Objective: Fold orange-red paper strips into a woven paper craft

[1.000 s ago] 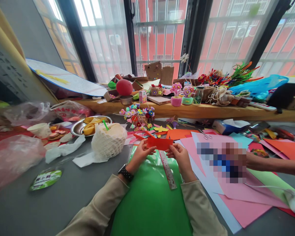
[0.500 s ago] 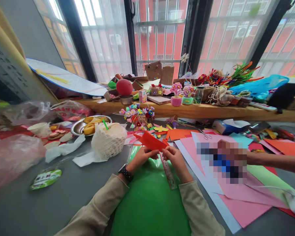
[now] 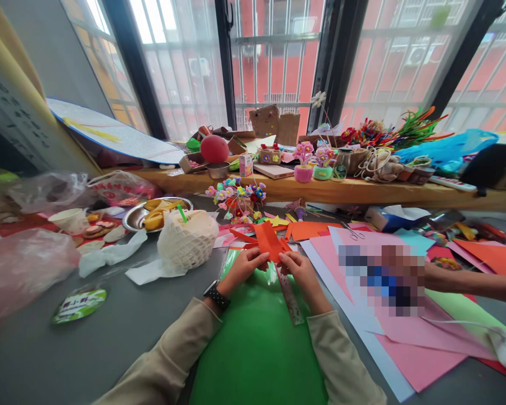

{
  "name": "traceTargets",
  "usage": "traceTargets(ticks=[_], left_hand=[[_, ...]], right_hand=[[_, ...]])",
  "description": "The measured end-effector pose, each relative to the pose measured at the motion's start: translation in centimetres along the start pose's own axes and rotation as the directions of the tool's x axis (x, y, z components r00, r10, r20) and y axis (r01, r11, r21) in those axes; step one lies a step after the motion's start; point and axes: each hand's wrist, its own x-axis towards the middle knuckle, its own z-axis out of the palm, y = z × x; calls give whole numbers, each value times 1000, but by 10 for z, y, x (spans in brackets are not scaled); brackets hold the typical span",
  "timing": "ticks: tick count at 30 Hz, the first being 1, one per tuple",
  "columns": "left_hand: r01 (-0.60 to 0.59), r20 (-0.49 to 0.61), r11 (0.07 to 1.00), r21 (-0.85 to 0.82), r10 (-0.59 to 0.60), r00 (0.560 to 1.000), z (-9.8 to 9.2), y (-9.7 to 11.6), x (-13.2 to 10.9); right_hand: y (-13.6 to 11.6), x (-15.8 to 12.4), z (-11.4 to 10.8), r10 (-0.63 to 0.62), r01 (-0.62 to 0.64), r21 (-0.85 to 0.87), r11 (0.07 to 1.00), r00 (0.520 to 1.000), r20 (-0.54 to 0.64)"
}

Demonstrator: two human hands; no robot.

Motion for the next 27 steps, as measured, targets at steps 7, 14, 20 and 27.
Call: traceTargets(ticks=[7,14,20,27], left_hand=[[8,-93,1000,-26,-11,996,-1,-4,3],[40,-104,999,26,-37,994,-3,-7,3],[41,-106,998,49,-35,994,-3,-6,3],[39,-95,998,46,-34,995,-4,-8,3]], right_hand=[[1,-1,4,1,33,-234,972,990,143],[1,1,1,-260,246,-248,937,965,-22],[-6,-4,-1,-325,354,-355,865,935,141],[-3,-1,-4,-351,406,-398,822,913,206]])
